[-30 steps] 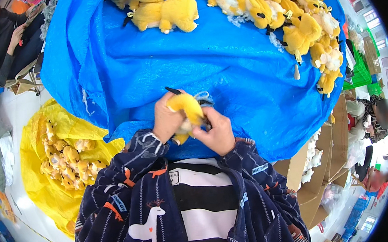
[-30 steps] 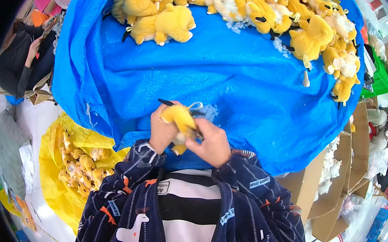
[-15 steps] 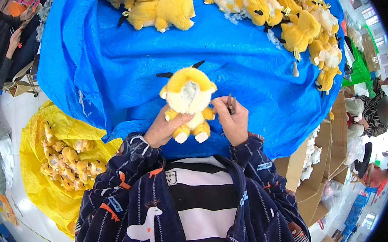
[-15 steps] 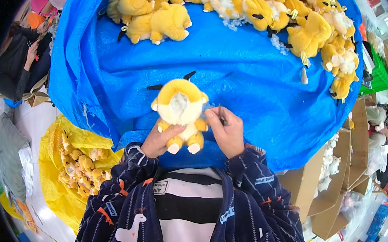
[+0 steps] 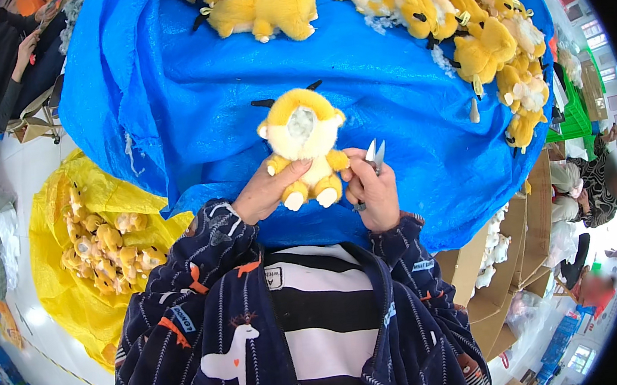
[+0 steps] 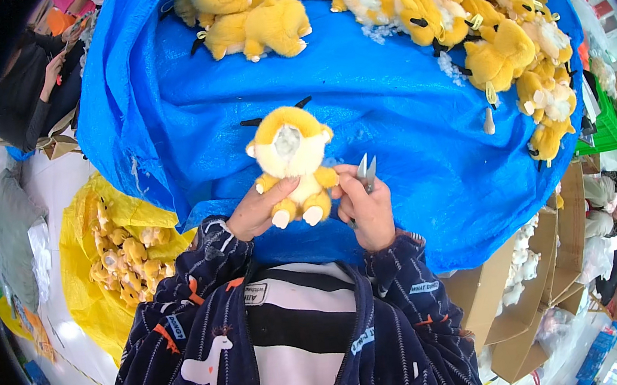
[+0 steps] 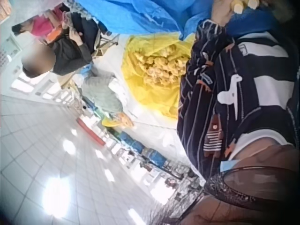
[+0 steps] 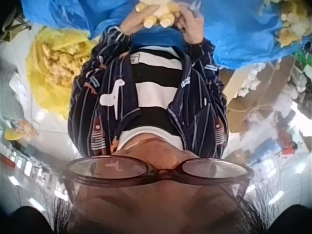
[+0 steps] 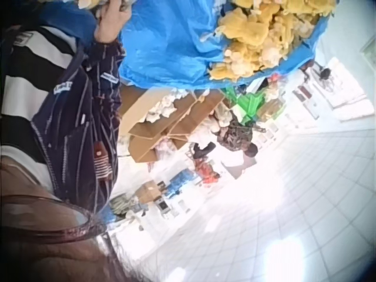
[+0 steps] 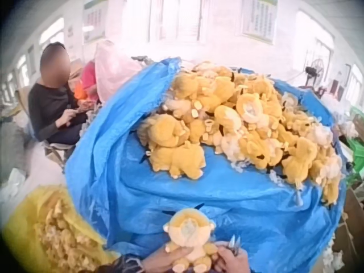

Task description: The person repeatedly picks up small yellow plush toys from a blue tarp, uses scissors to trim loose threads or excess fabric, and places the finished items into a cardboard box. The process is repeated for multiple units in a production setting.

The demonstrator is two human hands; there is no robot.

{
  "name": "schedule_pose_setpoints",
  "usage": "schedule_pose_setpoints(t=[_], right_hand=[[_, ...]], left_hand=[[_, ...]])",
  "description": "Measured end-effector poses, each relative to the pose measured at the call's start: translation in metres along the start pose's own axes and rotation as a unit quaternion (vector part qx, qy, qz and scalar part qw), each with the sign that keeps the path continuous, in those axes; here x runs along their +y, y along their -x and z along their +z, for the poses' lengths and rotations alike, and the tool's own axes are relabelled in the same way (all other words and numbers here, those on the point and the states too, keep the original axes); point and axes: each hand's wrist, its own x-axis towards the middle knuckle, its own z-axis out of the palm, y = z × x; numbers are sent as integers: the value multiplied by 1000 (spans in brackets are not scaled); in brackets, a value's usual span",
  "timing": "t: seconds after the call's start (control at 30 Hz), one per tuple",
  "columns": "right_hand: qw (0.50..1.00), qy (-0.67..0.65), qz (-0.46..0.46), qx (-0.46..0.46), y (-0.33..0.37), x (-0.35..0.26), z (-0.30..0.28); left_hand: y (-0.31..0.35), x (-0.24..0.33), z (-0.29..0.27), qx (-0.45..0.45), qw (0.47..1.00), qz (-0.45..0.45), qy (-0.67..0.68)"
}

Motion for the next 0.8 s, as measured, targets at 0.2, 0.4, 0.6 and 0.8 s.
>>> schedule_pose_setpoints(t=[0.2,0.4,0.6,0.8], right_hand=[[714,587,-356,-137,20,-10,10],[733,546,-404,-28,14,8,11],[990,138,-25,27,-1,26,11],[990,22,-122,68,-4,29,16]], left_hand=[[-5,-5,-8,26,997,61,-35],[1,-11,-8,56,995,84,15],[-3,-24,-7,86,987,134,-24],[-8,-10,-8,80,977,163,-116]])
